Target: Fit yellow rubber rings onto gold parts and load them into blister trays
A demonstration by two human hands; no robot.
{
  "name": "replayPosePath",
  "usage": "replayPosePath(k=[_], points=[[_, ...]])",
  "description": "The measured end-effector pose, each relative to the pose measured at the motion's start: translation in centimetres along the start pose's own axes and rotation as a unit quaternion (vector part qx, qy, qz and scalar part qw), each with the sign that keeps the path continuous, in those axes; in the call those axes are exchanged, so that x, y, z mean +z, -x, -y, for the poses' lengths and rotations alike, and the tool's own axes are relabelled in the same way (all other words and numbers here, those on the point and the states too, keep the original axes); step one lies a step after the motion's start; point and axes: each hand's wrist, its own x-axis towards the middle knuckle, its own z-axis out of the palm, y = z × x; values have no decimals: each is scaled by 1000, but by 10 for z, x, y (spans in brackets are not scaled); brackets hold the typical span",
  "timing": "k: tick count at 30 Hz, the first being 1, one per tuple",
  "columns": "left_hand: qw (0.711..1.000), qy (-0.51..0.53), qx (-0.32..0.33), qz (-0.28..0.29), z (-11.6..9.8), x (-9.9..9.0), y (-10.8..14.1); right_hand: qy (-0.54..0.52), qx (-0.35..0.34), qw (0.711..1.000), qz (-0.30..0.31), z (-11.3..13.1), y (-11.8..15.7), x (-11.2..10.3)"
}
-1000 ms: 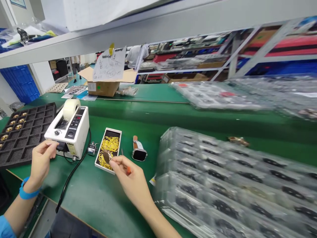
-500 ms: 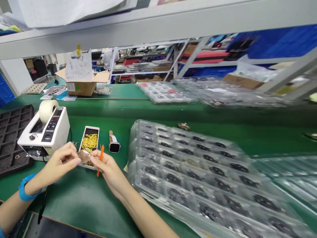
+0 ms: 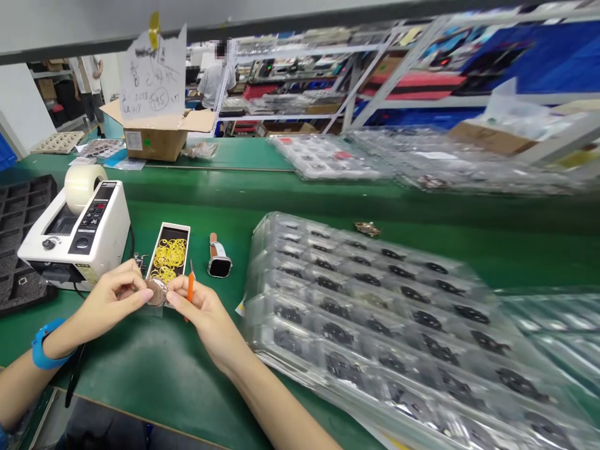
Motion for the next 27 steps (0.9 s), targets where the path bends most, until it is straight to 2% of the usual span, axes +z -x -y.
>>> replayPosePath(k=[12,16,20,24,27], points=[[999,-39,14,-15,1,3,1,13,0,1000,-6,-1,0,2],[990,-125,31,-62,0,9,3,12,-9,1000,-18,-3,1,3],[959,-241,46,-141,-1,7,4,19,-21,998,-47,-3,1,2],[946,-215,135,-202,0,0,4,21,-11,998,-59,-2,0,2],[946,-166,217,-173,3,2,3,-2,-4,999,-42,-3,1,4]])
